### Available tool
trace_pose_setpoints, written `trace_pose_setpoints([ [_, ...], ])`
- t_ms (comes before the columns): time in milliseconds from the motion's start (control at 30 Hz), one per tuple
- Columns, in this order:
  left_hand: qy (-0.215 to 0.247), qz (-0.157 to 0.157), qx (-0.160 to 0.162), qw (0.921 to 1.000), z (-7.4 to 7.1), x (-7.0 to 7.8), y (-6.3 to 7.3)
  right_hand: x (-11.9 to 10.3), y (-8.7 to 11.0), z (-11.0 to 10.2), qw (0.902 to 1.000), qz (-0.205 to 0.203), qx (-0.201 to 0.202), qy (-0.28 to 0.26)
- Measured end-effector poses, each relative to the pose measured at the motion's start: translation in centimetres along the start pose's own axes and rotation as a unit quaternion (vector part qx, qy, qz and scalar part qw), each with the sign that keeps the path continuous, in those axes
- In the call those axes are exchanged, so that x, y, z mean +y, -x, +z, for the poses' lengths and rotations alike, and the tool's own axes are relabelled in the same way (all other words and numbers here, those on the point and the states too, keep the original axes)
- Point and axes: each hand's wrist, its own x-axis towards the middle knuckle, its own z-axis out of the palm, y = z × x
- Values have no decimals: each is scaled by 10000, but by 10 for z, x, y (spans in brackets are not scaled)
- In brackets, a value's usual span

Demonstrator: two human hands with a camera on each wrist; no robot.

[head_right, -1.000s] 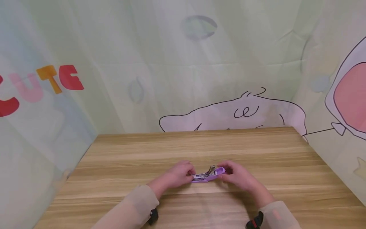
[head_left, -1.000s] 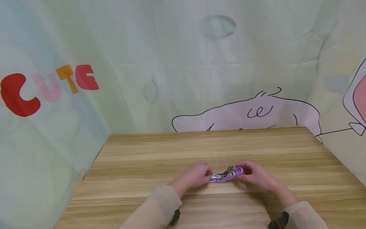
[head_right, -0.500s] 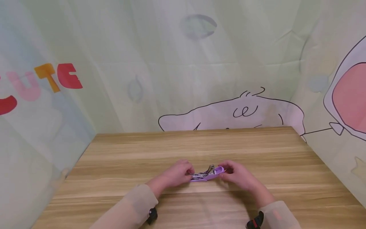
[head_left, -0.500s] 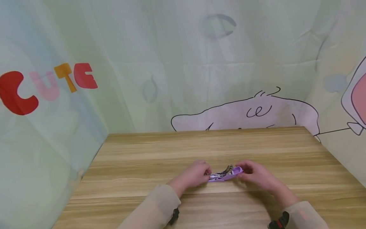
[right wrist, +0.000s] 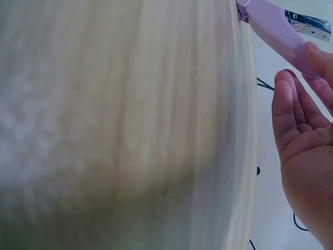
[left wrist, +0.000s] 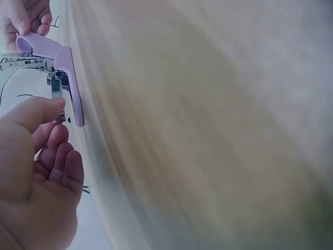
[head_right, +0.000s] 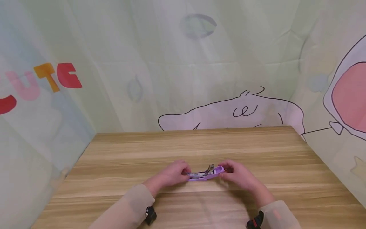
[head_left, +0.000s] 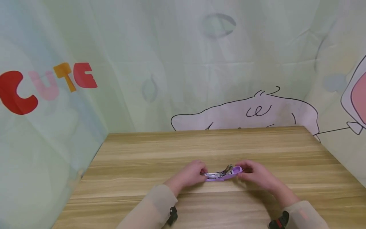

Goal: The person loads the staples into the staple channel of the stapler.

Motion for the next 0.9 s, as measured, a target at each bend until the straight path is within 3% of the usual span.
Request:
trace_pose_setpoints([
  [667,332,-85,84,9994,2,-6,5,-2,1,-1,9999,24,53,126],
  [900,719,-228,111,9971,4,-5,6,-3,0,0,9993,55,153,329],
])
